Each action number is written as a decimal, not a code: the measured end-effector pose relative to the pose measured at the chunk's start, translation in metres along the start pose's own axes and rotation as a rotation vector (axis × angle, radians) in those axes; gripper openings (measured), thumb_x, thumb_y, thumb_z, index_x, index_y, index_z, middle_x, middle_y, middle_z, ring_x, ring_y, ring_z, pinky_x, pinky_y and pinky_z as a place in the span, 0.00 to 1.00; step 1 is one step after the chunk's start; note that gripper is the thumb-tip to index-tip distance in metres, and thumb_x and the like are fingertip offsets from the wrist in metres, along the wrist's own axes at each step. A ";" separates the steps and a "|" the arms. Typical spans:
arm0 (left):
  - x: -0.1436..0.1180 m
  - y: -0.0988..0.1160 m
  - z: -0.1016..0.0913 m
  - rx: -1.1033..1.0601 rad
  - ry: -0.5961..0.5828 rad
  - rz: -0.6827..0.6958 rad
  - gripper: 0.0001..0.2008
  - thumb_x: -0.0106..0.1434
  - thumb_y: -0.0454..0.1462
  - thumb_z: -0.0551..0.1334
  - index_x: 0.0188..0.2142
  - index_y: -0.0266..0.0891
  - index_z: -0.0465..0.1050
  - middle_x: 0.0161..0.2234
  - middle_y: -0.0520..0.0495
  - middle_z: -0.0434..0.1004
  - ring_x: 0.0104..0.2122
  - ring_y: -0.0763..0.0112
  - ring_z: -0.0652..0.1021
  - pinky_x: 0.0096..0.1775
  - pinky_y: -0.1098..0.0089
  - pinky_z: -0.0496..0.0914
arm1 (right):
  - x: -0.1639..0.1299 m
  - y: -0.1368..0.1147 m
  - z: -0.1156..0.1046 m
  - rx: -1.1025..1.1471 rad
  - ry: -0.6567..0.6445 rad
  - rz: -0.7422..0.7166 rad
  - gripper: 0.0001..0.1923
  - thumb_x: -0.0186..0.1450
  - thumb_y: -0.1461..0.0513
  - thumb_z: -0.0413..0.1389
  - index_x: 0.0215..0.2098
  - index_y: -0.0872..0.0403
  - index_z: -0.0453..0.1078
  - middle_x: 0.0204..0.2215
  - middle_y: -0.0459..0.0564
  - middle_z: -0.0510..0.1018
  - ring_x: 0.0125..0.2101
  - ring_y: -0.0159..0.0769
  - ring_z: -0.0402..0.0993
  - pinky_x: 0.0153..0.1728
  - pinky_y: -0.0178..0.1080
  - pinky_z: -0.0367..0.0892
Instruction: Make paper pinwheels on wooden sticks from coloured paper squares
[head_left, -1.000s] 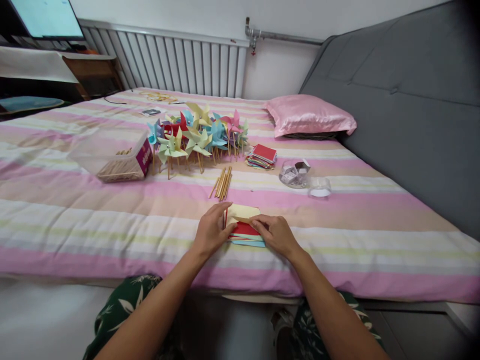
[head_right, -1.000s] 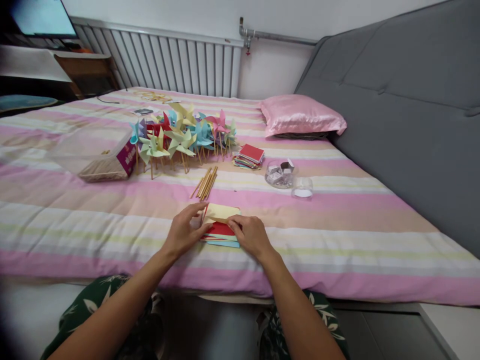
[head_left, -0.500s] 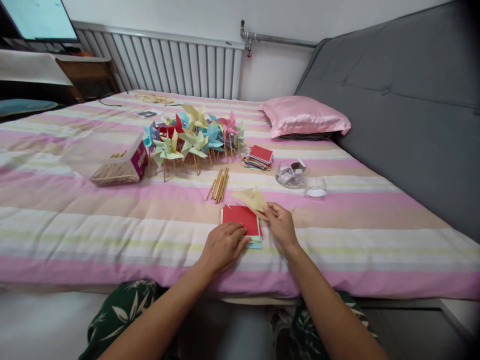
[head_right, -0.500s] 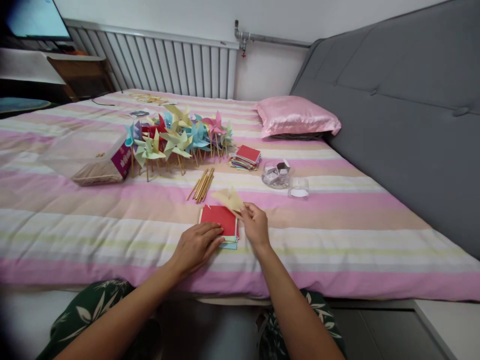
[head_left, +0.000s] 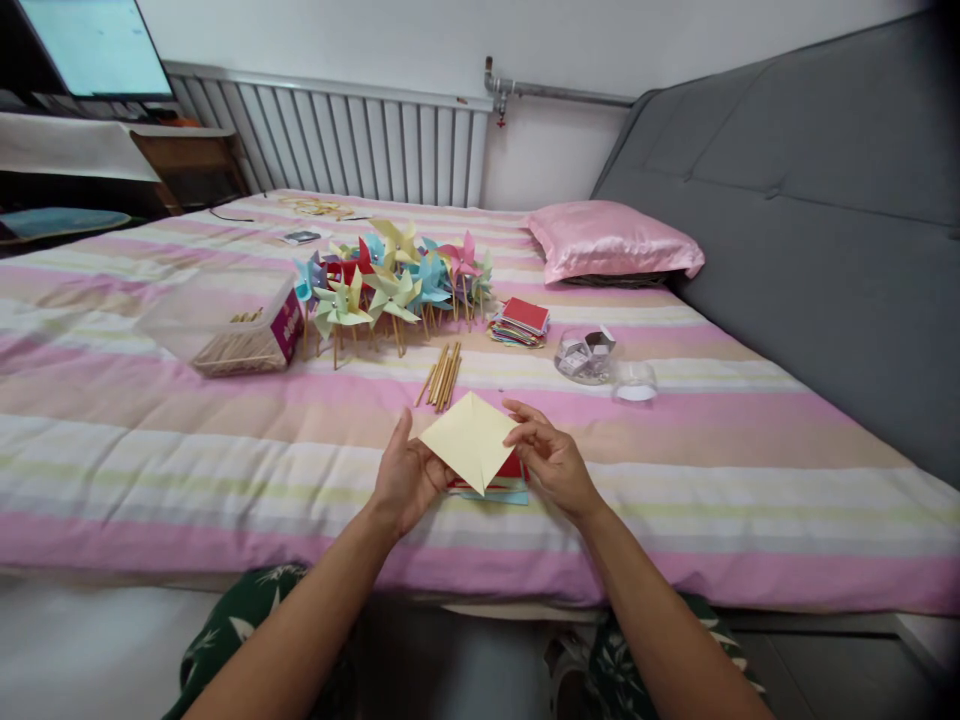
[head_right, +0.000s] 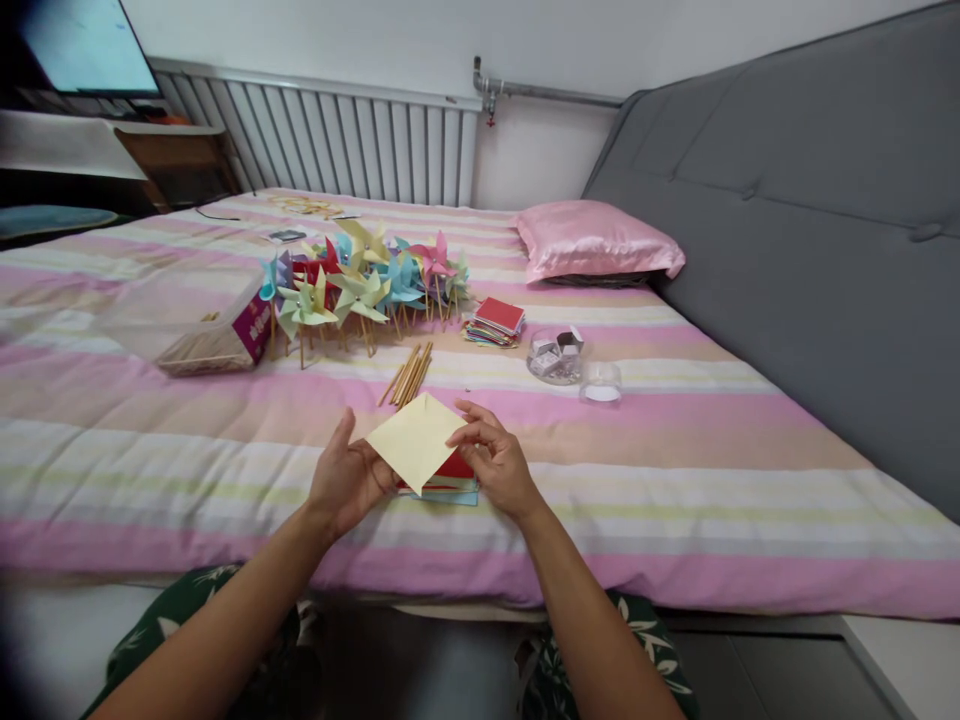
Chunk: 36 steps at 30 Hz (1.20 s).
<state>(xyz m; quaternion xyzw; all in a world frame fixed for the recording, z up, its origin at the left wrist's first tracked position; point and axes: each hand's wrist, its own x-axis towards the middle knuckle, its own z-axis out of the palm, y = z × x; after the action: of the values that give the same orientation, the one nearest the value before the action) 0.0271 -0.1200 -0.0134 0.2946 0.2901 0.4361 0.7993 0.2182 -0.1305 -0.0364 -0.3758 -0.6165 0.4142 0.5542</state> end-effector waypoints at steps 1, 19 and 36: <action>-0.002 0.004 0.000 -0.034 0.001 -0.015 0.33 0.60 0.56 0.47 0.43 0.30 0.73 0.38 0.35 0.78 0.34 0.58 0.78 0.34 0.63 0.71 | 0.000 0.000 0.000 -0.020 -0.021 -0.004 0.04 0.60 0.63 0.55 0.30 0.51 0.73 0.55 0.52 0.64 0.55 0.39 0.60 0.55 0.44 0.54; -0.005 0.001 -0.011 0.406 0.159 -0.013 0.16 0.46 0.41 0.70 0.32 0.31 0.77 0.26 0.42 0.79 0.24 0.69 0.75 0.26 0.73 0.65 | -0.007 0.000 0.004 -0.023 -0.089 0.099 0.07 0.58 0.64 0.54 0.25 0.54 0.73 0.27 0.48 0.77 0.31 0.33 0.72 0.34 0.36 0.66; 0.029 0.020 -0.002 0.439 0.185 0.159 0.16 0.44 0.40 0.70 0.31 0.30 0.77 0.28 0.43 0.80 0.24 0.70 0.76 0.27 0.73 0.66 | 0.029 -0.003 -0.007 -0.153 -0.104 0.072 0.06 0.55 0.66 0.56 0.29 0.53 0.76 0.29 0.48 0.80 0.32 0.35 0.75 0.35 0.37 0.68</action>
<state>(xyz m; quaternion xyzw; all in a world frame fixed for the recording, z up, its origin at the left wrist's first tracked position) 0.0286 -0.0851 -0.0058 0.4418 0.4255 0.4492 0.6496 0.2220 -0.1043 -0.0230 -0.4170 -0.6603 0.4044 0.4760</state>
